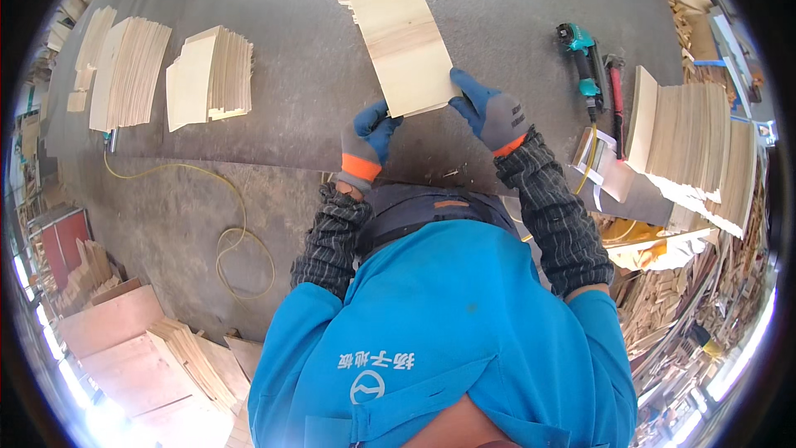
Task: Assembling small wooden boxes or crates using a pneumatic nail gun and a hammer on a workshop table.
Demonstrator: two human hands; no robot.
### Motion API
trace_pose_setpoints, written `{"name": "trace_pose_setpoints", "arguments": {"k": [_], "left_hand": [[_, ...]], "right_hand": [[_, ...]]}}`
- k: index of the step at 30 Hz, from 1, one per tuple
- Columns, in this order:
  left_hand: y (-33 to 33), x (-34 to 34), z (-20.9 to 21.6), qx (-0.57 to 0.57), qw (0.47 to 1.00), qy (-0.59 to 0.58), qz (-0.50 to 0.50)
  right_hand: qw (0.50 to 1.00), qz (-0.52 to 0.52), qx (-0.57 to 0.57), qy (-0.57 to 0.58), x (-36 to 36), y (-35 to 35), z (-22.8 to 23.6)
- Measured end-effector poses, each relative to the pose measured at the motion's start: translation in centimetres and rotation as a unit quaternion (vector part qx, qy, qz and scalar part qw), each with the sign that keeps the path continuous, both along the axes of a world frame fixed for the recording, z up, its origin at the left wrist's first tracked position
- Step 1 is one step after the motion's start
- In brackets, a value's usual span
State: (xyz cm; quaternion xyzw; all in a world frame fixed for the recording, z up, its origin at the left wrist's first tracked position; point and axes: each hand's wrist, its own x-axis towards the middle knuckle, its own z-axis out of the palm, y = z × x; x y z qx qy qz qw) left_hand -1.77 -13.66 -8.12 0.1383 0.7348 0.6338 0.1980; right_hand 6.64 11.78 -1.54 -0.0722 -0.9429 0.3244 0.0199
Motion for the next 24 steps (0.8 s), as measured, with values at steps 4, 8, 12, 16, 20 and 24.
{"name": "trace_pose_setpoints", "arguments": {"k": [4,8,12,16,20,24], "left_hand": [[0.1,0.0,0.8,0.006,0.999,-0.032,0.014],[-0.4,0.1,-0.2,0.028,1.0,0.012,-0.001],[0.0,0.5,0.0,0.003,1.0,0.015,-0.007],[0.6,0.9,2.6,-0.031,0.993,0.114,-0.005],[0.8,0.6,4.5,-0.18,0.954,0.24,0.009],[0.6,0.6,4.5,-0.212,0.957,0.197,0.003]], "right_hand": [[0.992,0.037,0.015,0.121,0.0,0.5,-0.8],[0.992,0.056,0.041,0.102,-0.3,0.6,-0.2],[0.987,0.075,0.083,0.115,-0.3,0.7,0.0],[0.984,0.1,0.116,0.096,-0.3,0.4,-0.3],[0.988,0.083,0.109,0.065,-0.3,0.8,-0.7],[0.99,0.099,0.098,0.019,-0.7,0.6,0.4]]}}
